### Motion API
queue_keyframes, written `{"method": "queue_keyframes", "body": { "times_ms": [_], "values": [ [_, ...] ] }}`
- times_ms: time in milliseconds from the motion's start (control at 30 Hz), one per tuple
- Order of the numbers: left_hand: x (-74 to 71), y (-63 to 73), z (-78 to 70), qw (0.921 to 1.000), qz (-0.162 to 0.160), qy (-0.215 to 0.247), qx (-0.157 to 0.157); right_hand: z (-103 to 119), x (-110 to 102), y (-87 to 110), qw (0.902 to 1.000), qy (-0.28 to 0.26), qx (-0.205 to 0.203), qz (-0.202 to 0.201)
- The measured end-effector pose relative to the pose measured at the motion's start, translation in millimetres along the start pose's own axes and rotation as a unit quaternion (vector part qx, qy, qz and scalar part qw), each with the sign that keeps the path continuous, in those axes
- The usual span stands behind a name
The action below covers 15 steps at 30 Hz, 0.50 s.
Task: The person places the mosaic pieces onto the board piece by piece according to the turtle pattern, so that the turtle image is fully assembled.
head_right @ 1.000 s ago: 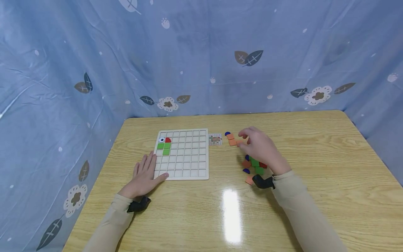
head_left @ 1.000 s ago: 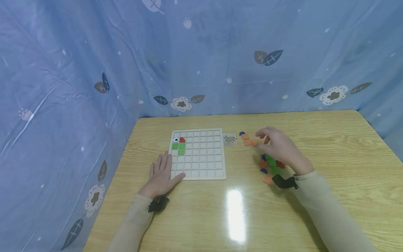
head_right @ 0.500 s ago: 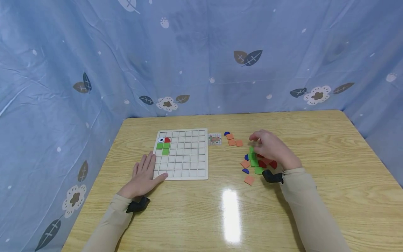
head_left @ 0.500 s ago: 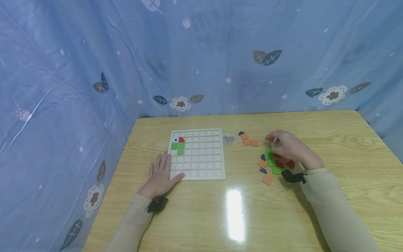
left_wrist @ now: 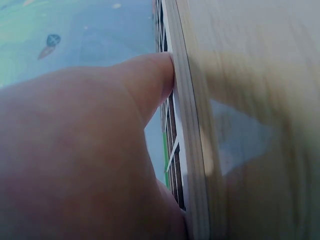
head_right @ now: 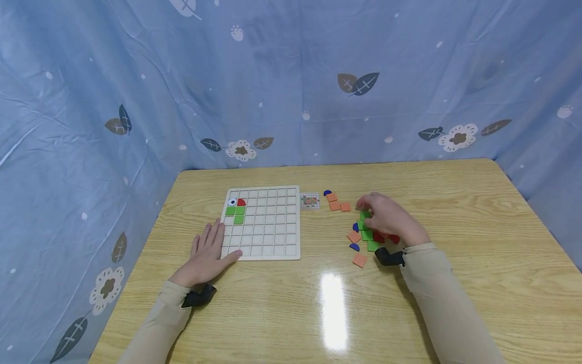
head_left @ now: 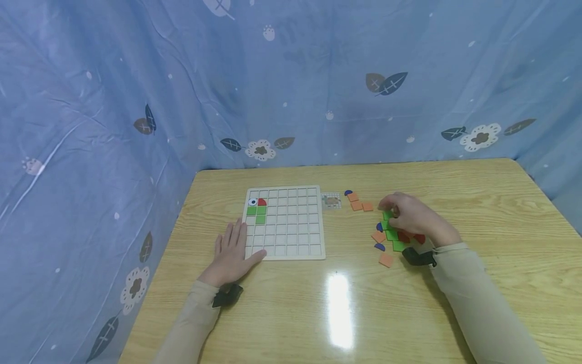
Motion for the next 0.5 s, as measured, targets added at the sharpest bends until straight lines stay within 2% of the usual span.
{"method": "queue_keyframes", "body": {
  "times_ms": [300, 500],
  "values": [
    [1.1, -1.2, 1.4, 1.0, 0.001, -0.002, -0.001, 1.3, 1.1, 1.1, 0.9999, 0.013, 0.006, 0.001],
    [-0.3, -0.6, 0.6, 1.0, -0.001, 0.002, -0.002, 5.0, 2.7, -0.3, 0.9996, 0.027, -0.007, -0.004]
  ]
}}
Point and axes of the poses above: each hand's wrist, its own y-axis away from the middle knuckle, its own x-axis out of the palm, z = x × y, the point moved 7 cm from there along -y, towards the middle knuckle, and after that the axes turned 10 degrees about -x, right-handed, at the moved point
